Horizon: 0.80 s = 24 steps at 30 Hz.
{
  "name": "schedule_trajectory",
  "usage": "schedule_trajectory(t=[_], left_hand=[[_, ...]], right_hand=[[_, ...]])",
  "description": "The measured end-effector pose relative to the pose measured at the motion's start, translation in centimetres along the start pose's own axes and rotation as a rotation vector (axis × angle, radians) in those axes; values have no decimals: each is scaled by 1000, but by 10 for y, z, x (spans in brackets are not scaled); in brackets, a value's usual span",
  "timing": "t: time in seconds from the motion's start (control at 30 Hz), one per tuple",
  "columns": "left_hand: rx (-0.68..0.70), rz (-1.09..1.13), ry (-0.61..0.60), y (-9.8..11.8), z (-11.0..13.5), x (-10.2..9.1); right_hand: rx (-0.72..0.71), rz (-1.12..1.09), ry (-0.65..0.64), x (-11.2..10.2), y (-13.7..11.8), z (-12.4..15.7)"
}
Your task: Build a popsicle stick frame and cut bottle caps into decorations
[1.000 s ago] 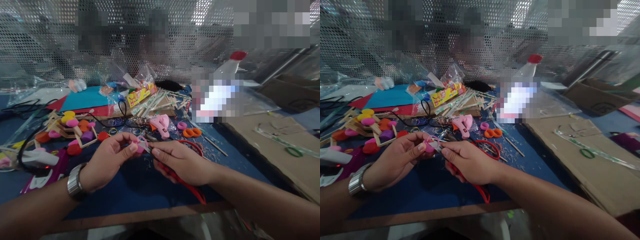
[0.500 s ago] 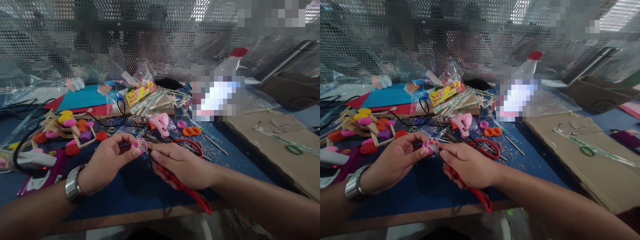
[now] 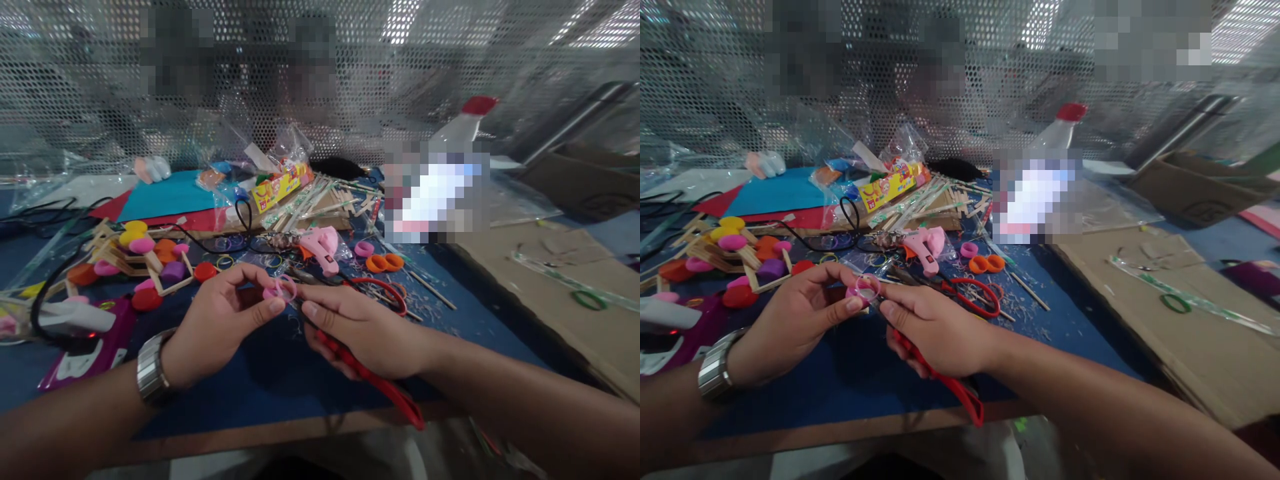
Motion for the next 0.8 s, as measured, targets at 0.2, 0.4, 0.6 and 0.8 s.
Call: schedule_trajectory(t=[0.2, 0.4, 0.6, 0.8], left_hand=[[61, -73, 23, 1, 1, 0], [137, -71, 15, 0, 5, 2], [127, -67, -11, 1, 4, 0], [101, 46, -41, 1, 3, 1]], right_hand=[[-15, 58, 29, 2, 1, 1], [-8, 45, 22, 2, 1, 1], [2, -31, 0, -4, 2, -1], [-19, -37, 1, -11, 1, -4]])
Point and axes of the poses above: each hand's wrist, its own z-axis away from the middle knuckle, its own x-axis out of the palm, y = z × x, the point moved 2 cm from there along -z, towards the middle knuckle, and after that the axes turned 2 degrees about -x, right-handed, at the moved point
